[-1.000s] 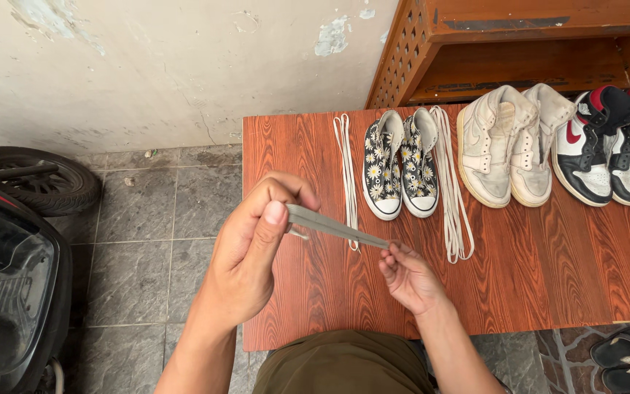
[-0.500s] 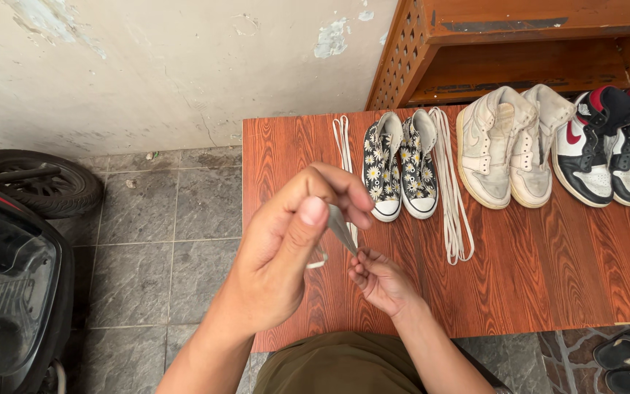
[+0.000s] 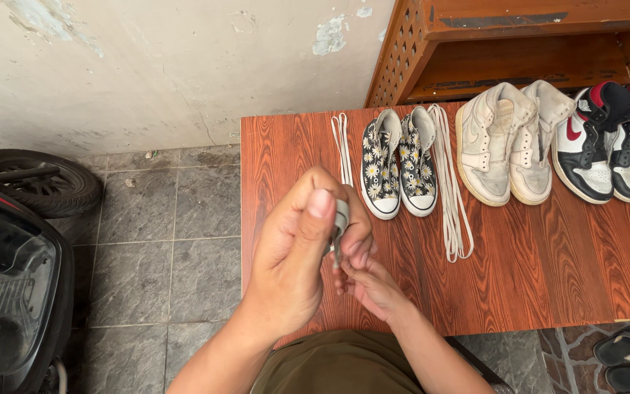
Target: The person removes white laces from a floral sneaker, then threads a new white lace through the eyelets and ties it. The person then removes black laces from a high-top sneaker and begins threading a new black lace through its eyelets.
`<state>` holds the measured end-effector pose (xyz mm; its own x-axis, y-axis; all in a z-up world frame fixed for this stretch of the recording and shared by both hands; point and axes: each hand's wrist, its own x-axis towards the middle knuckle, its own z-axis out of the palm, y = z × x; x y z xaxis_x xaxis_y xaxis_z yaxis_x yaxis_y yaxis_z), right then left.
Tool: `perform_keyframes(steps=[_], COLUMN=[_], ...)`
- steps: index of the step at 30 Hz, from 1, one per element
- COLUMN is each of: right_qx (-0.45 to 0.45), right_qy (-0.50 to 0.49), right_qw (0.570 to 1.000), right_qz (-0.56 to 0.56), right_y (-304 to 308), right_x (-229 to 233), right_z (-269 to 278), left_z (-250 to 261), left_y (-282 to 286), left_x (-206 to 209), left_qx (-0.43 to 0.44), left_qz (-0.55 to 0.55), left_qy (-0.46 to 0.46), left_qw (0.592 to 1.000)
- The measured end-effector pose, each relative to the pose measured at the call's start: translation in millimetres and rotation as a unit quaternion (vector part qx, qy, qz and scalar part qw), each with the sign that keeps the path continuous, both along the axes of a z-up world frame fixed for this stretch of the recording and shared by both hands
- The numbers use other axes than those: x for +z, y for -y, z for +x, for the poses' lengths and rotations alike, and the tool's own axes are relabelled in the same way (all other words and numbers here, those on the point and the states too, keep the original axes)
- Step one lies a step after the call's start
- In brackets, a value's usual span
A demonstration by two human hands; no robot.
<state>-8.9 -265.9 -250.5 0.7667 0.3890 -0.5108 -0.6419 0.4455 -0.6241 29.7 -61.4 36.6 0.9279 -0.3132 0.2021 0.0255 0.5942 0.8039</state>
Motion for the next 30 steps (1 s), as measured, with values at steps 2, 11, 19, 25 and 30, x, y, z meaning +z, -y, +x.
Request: perform_keyframes(steps=[2,11,19,25,30], right_qx=[0.013,0.005,0.031,-0.045,-0.183], right_qy=[0.018,0.421,0.515,0.513,0.500], right_qw=[0.994,0.892,0.843,0.834,0.767], right_qz=[-0.109,-0.162,-0.152,-0.199,-0.359], right_y=[-3,-15,-36,-27,-26], right_x=[8,91,118,118,121], right_z=[1,11,31,15,4], left_z=[1,0,3,10,17], left_y=[3,18,17,5,7], left_x=[-4,-10,6,14,11], left_qx=[-0.012,-0.013,0.025,0.142,0.161], left_qz=[-0.007,0.056,0.213,0.429,0.467], left_qy=[0.014,0.042,0.101,0.258,0.288], left_qw=[1.000,0.997,0.972,0.854,0.820])
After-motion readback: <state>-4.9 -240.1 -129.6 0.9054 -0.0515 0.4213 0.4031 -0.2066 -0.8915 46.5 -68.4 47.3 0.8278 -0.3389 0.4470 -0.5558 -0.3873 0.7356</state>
